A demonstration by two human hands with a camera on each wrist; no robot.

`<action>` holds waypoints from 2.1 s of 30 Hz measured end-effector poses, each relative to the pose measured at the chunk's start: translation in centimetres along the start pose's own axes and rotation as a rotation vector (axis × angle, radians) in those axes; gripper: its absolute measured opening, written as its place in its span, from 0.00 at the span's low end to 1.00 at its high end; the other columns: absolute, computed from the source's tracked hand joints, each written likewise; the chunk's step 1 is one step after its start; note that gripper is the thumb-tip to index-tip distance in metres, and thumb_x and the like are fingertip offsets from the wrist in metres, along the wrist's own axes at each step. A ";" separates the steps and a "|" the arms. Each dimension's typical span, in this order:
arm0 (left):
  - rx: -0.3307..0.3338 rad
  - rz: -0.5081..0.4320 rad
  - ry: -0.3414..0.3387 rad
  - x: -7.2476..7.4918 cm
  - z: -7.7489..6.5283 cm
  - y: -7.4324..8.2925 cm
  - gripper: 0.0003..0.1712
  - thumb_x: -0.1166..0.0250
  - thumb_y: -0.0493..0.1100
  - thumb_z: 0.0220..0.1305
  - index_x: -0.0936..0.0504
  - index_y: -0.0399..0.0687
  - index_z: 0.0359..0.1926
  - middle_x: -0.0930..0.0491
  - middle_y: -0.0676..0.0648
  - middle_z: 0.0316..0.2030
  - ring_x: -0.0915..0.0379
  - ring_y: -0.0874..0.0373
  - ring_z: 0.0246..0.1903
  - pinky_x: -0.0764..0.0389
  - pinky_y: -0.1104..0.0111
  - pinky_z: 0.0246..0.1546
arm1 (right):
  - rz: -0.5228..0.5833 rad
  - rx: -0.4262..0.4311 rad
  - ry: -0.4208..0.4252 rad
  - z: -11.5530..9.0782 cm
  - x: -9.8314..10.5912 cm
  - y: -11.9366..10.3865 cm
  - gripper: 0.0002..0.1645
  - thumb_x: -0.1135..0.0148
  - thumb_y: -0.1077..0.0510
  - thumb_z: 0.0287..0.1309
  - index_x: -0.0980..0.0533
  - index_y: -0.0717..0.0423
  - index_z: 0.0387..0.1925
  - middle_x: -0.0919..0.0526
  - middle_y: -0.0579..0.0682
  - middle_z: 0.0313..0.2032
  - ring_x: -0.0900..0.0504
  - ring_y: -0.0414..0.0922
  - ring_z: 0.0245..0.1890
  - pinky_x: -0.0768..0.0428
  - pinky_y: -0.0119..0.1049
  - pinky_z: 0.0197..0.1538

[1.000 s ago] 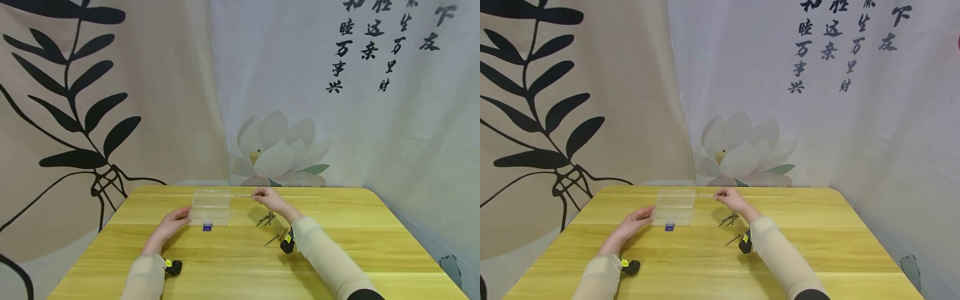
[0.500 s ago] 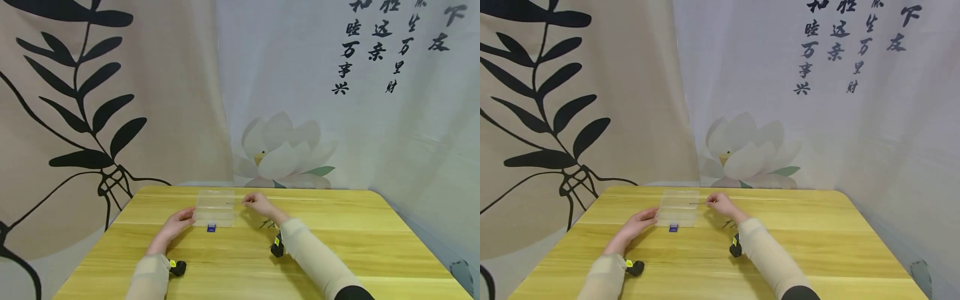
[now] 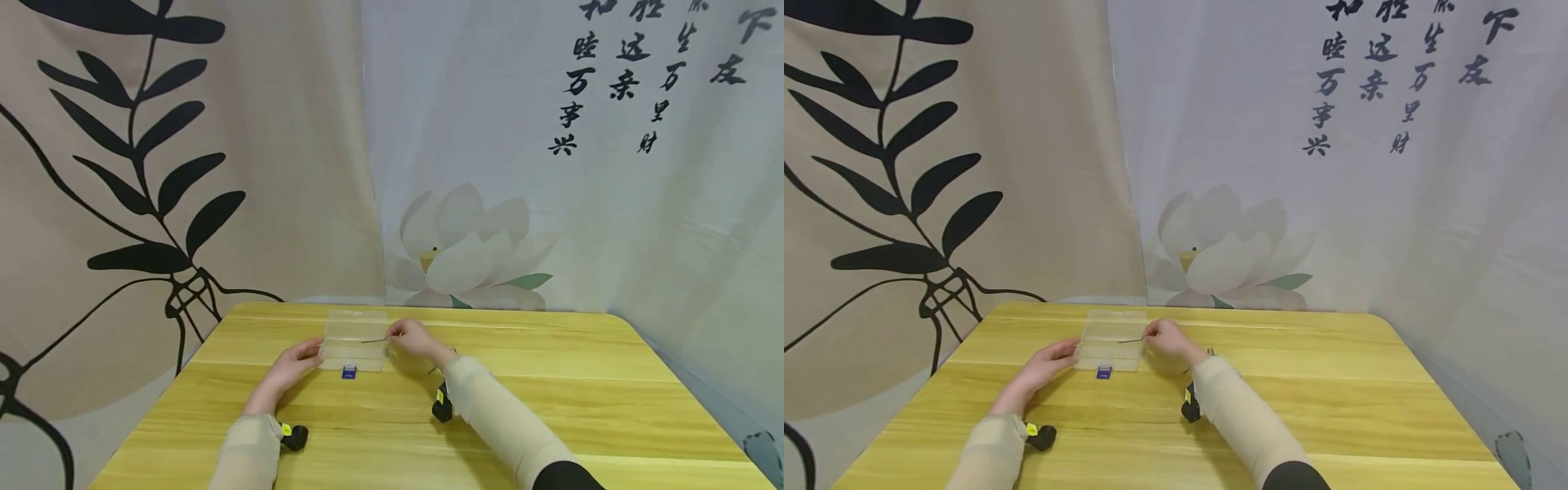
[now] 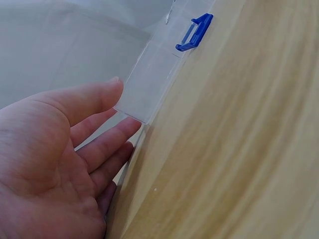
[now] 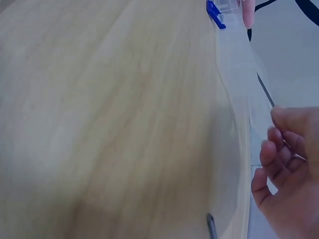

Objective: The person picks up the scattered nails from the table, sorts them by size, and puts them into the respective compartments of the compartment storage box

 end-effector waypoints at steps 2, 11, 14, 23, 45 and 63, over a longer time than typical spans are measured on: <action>0.004 -0.009 0.003 0.0 0.0 0.0 0.28 0.39 0.39 0.68 0.32 0.40 0.68 0.32 0.32 0.62 0.38 0.38 0.63 0.37 0.47 0.62 | 0.001 -0.013 -0.001 0.1 -0.2 0.0 0.08 0.44 0.65 0.66 0.19 0.63 0.37 0.18 0.49 0.34 0.28 0.39 0.31 0.26 0.34 0.37; 0.002 -0.002 -0.006 0.0 0.1 -0.1 0.28 0.40 0.39 0.69 0.32 0.39 0.68 0.32 0.32 0.63 0.38 0.38 0.63 0.36 0.48 0.62 | -0.014 -0.041 -0.013 0.6 -1.0 -0.3 0.06 0.42 0.65 0.64 0.18 0.61 0.35 0.19 0.46 0.31 0.28 0.39 0.29 0.27 0.32 0.34; 0.004 -0.006 -0.005 -0.1 0.1 -0.1 0.29 0.40 0.39 0.69 0.33 0.39 0.68 0.32 0.32 0.63 0.38 0.38 0.63 0.36 0.48 0.62 | -0.029 -0.028 -0.011 0.7 -1.3 -0.3 0.05 0.40 0.64 0.63 0.18 0.60 0.34 0.19 0.45 0.30 0.28 0.38 0.29 0.27 0.32 0.34; 0.011 0.002 0.007 -0.3 0.0 0.0 0.28 0.40 0.38 0.69 0.32 0.40 0.68 0.31 0.33 0.62 0.37 0.39 0.63 0.36 0.48 0.62 | -0.022 0.015 0.012 0.1 -0.6 -0.4 0.08 0.42 0.65 0.63 0.17 0.61 0.39 0.19 0.46 0.34 0.28 0.39 0.32 0.27 0.33 0.36; 0.007 0.028 0.000 0.1 -0.2 0.2 0.29 0.40 0.40 0.69 0.34 0.39 0.69 0.33 0.31 0.63 0.39 0.37 0.64 0.38 0.46 0.63 | 0.208 -0.118 0.063 -11.1 8.5 4.8 0.13 0.41 0.62 0.65 0.21 0.69 0.45 0.19 0.61 0.44 0.23 0.56 0.38 0.24 0.54 0.44; 0.021 0.016 -0.018 0.0 -0.5 0.3 0.30 0.41 0.41 0.70 0.36 0.39 0.70 0.34 0.31 0.64 0.41 0.37 0.64 0.38 0.46 0.63 | 0.182 -0.162 0.004 -15.1 10.5 8.2 0.13 0.36 0.61 0.61 0.19 0.66 0.44 0.17 0.57 0.43 0.22 0.46 0.42 0.24 0.37 0.45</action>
Point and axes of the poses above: each hand's wrist, its own z-axis towards the middle knuckle, its own x-axis out of the back of the hand, y = z × x, the point moved 4 cm from there along z, towards the middle knuckle
